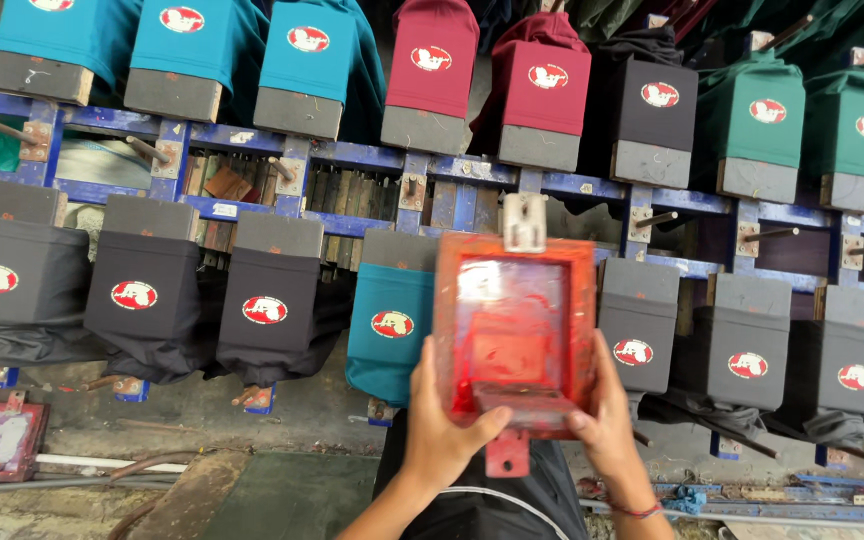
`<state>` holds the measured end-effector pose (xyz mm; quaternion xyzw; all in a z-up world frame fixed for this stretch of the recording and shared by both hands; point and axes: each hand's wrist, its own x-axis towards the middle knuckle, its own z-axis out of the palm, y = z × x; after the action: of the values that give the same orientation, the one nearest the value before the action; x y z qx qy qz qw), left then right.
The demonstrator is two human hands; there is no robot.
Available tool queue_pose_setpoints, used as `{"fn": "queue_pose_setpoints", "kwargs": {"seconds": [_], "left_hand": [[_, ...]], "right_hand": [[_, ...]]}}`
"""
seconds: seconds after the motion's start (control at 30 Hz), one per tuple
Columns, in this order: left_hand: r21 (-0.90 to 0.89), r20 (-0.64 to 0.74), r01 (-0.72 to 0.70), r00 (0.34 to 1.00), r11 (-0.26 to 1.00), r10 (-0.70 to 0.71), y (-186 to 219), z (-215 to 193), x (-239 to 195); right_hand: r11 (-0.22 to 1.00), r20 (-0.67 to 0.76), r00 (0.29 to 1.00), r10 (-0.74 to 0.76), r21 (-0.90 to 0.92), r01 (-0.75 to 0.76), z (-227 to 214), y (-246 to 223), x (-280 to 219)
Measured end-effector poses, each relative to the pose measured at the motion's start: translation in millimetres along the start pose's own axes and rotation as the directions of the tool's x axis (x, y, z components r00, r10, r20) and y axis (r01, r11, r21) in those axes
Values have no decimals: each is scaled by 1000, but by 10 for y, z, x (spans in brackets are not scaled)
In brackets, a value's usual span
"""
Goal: The person uses a squeegee to apply red ink through a screen printing frame onto a series of garments mounted on a rack. The garments are processed one at a time as the person moves along the rack, applying ink to each item in sequence.
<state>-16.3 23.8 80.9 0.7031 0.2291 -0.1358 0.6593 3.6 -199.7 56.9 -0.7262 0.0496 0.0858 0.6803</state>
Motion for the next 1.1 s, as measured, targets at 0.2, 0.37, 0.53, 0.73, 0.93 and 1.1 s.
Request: {"fn": "queue_pose_setpoints", "kwargs": {"seconds": [0.2,0.37,0.53,0.73,0.93,1.1], "left_hand": [[39,-231,115,968,993,-103,-255,-424,-247],[-52,-299,140,942,989,-149,-116,-196,-391],[31,-278,117,955,993,-104,-174,543,-330],[115,-42,146,989,983,-142,402,1546,-269],[120,-3,261,965,958,-263,290,2218,-73],[61,-27,61,998,996,-60,310,2367,52]], "right_hand": [[998,167,985,34,-63,-24,436,253,-6],[999,269,962,46,-41,-36,281,210,79],[987,192,975,112,94,-132,-479,255,12],[968,-92,967,239,95,-231,-1534,216,-147],[928,-178,914,365,150,-341,-2188,455,26],[935,-123,954,274,-198,-294,-2296,545,277]]}}
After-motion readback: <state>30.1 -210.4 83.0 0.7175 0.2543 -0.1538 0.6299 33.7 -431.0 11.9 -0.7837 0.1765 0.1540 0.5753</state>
